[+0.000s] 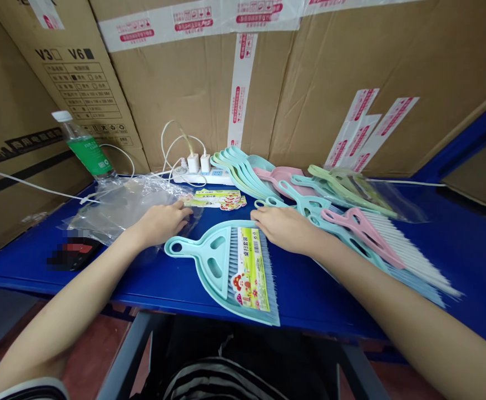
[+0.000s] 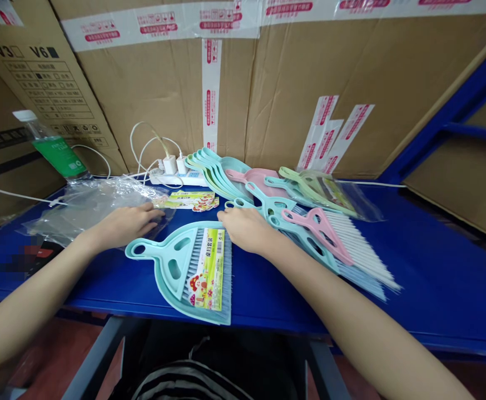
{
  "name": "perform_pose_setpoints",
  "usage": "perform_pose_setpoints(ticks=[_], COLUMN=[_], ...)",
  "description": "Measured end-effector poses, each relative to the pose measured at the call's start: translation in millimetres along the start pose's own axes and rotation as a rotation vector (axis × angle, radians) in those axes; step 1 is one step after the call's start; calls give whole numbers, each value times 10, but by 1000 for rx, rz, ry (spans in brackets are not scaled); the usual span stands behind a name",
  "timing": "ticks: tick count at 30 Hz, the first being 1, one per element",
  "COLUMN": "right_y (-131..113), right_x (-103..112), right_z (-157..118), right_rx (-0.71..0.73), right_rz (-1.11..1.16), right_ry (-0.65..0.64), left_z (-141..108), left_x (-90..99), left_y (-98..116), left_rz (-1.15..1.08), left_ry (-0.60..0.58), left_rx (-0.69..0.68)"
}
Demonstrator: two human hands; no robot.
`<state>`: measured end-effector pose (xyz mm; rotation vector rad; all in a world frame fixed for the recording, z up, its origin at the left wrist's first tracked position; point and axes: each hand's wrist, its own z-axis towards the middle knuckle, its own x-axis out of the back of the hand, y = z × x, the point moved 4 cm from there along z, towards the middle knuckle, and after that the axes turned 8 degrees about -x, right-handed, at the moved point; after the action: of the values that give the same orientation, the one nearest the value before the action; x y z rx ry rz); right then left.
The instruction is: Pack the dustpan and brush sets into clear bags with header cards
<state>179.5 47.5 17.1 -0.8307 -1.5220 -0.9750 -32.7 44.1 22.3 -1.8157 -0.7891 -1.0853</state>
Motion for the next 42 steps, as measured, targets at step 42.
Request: perform_pose_setpoints(ticks=[42], right_y=[-9], right_x=[-1], right_z=[-8], right_rx=[6], right_rz=[5], right_ry=[6], left_z=[-15], left_x=[-17], left_y=[1], left_rz=[-36], left_ry=[9], left_rx=[-27])
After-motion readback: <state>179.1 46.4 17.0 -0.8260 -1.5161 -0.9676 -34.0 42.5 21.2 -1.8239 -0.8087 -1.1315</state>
